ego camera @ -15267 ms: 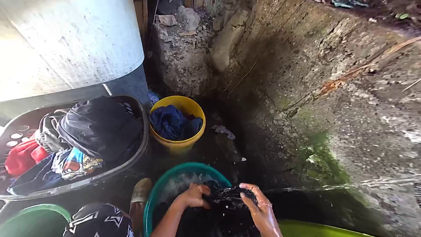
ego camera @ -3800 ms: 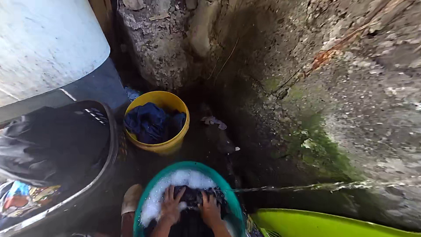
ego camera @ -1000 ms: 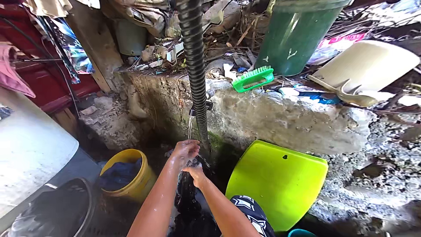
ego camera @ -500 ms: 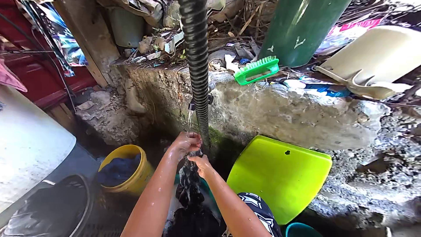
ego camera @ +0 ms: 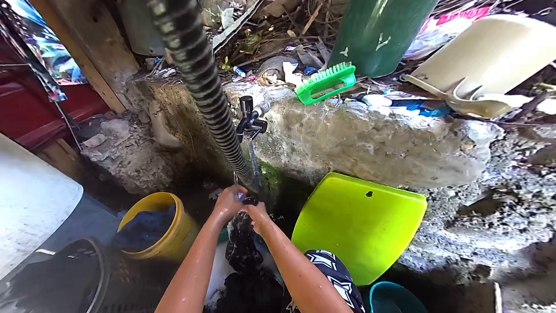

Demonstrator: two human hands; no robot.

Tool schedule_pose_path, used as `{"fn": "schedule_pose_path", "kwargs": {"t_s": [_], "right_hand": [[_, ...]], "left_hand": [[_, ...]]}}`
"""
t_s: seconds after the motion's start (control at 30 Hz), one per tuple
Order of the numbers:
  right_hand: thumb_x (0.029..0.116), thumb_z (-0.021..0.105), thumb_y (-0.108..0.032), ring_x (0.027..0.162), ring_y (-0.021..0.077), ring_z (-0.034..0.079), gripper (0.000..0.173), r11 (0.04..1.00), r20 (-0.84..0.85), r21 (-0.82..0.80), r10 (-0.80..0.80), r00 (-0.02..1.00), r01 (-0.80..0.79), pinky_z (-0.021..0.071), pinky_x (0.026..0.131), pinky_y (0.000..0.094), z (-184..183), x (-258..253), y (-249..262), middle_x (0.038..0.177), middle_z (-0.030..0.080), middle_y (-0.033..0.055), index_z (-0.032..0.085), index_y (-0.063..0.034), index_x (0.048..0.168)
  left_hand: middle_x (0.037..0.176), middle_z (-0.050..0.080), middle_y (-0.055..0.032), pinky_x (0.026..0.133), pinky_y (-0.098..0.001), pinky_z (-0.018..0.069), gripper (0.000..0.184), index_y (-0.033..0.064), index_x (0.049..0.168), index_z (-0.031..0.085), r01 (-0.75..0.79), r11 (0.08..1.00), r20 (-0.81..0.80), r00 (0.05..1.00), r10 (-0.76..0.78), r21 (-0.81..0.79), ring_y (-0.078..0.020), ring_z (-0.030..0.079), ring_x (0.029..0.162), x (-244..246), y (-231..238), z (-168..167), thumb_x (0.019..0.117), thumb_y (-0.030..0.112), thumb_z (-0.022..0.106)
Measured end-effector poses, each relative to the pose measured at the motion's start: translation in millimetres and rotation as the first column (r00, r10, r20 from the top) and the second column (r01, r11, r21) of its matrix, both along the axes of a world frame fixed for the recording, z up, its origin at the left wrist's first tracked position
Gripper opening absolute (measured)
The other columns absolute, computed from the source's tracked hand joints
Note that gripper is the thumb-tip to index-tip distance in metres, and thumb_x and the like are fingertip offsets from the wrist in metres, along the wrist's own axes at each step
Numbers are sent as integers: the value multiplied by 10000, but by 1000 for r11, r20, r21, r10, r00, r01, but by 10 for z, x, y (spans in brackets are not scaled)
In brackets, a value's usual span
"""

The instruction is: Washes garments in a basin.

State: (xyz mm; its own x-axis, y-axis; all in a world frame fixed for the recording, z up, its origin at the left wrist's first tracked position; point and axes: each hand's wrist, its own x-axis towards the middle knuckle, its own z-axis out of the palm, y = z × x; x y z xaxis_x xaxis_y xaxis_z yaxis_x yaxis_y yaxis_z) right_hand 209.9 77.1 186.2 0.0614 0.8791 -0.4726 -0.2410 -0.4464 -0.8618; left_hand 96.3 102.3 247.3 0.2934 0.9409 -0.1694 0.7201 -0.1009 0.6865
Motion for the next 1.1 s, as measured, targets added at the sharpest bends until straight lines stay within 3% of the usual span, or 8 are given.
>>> {"fn": "schedule_pose_path", "kwargs": {"t_s": [0.1,0.27,0.47,0.6,0.77,0.9,1.0,1.1], "right_hand": [[834,773,-15,1133,296,632,559,984,55,115,132,990,-138,527,968,482,43,-67,-98,1238,640,225,553,28,1346],[768,799,31,1251,237,555,560,720,160,562,390,907,-408,477,1075,380,136,-146,-267,1348,562,200,589,44,1287],[579,1005,-241,1470,519,287,1477,576,620,284,500,605,-767,278,1196,634,33,94,-146,1614,246,332,3,-123,1658],[451,1029,-298,1567,365,163,1629,670,522,383,411,748,-636,180,1280,510,-162,6,-178,1703,91,223,-57,-79,1645],[762,854,-244,1161,340,672,983,772,539,527,19,842,-355,519,1011,542,-138,-21,-208,1295,669,203,333,-87,1580],[856,677,-1,1262,308,615,646,819,386,564,-144,911,-109,466,1094,482,22,9,-184,1365,632,205,502,-34,1477],[876,621,9,1298,267,588,475,699,285,712,-193,939,-72,441,1136,411,-59,-107,-164,1355,637,207,617,35,1351],[889,591,-2,1246,272,619,387,560,270,813,-116,956,-162,460,1115,410,-57,-184,-291,1282,678,204,686,36,1262]], "left_hand": [[1574,407,-252,1211,-523,338,1181,-8,1591,266,16,993,141,990,1,-117,-372,406,1454,-414,-214,-684,614,42,927],[1052,720,-119,911,-325,579,545,-81,1172,623,-429,901,620,722,307,54,-121,690,978,-449,-623,-1262,689,-10,866],[1279,648,-174,954,-442,587,555,-8,1435,451,-607,746,875,164,455,-274,-230,668,1132,-254,-697,-56,941,19,703],[1248,655,-142,951,-455,577,390,34,1386,506,-551,743,900,-34,436,-381,-226,663,1122,-38,-853,650,1020,126,606],[1042,724,-41,875,-429,622,279,116,1204,565,-418,869,962,-174,210,-265,-164,721,998,30,-1105,512,1113,272,352],[1260,653,-123,971,-567,551,510,130,1390,486,-337,796,854,-339,395,-502,-286,651,1172,-235,-1222,-278,1081,516,358],[1347,577,-221,888,-554,564,694,121,1506,377,-314,489,568,-257,781,-814,-371,634,1129,-230,-1248,-816,1031,625,413],[1436,512,-315,835,-679,555,892,150,1585,284,-179,457,489,-235,840,-871,-512,625,1141,-142,-1202,-1114,961,787,310]]}}
